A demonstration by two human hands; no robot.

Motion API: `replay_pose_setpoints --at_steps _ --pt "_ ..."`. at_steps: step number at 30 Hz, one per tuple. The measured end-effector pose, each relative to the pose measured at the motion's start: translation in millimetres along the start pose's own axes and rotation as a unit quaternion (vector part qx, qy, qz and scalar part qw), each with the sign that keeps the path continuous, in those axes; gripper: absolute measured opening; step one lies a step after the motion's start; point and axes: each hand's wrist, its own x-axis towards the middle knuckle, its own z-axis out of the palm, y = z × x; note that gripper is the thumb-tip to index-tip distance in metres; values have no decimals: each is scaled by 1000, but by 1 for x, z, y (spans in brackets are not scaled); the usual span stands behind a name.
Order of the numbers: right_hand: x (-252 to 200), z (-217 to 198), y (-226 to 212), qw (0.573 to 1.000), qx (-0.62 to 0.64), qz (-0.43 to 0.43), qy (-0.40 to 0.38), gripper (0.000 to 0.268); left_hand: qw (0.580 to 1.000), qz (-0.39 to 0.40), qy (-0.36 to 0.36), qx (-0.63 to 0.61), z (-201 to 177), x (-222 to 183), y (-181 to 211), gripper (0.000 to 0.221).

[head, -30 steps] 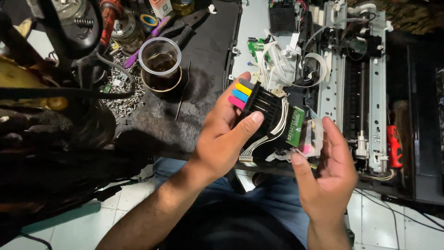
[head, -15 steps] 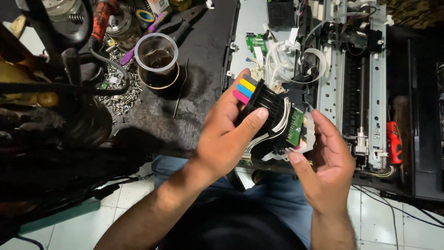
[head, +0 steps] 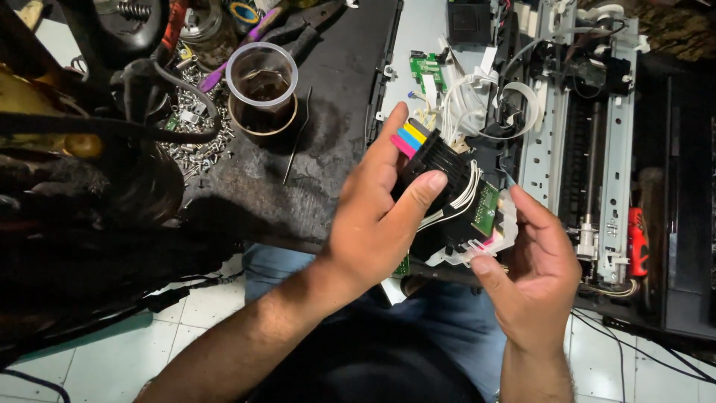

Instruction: Removing and disassembling ink cartridge components from a printer carriage assembly.

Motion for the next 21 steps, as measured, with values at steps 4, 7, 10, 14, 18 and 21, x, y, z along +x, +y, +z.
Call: replay_pose_setpoints --at_steps 4,7,10,14,18,21 --pt "-1 -3 -4 999 -34 3 -15 93 1000 0 -5 -1 0 1 -2 71" --pt "-2 -3 -9 996 -85 -16 -19 87 994 -10 -8 -111 -1 2 -1 69" --pt "-8 -5 -10 993 -113 10 -10 93 987 -49 -22 -152 -4 2 0 76" --pt "-17 -4 -8 993 -114 -18 28 88 988 -42 -31 -146 -4 2 -1 78" --pt "-29 -4 -2 971 -158 -142 111 77 993 -9 -31 -114 -4 2 -2 73" --pt "-62 -13 -31 984 -117 -64 119 79 989 -30 -37 -138 -3 2 0 73"
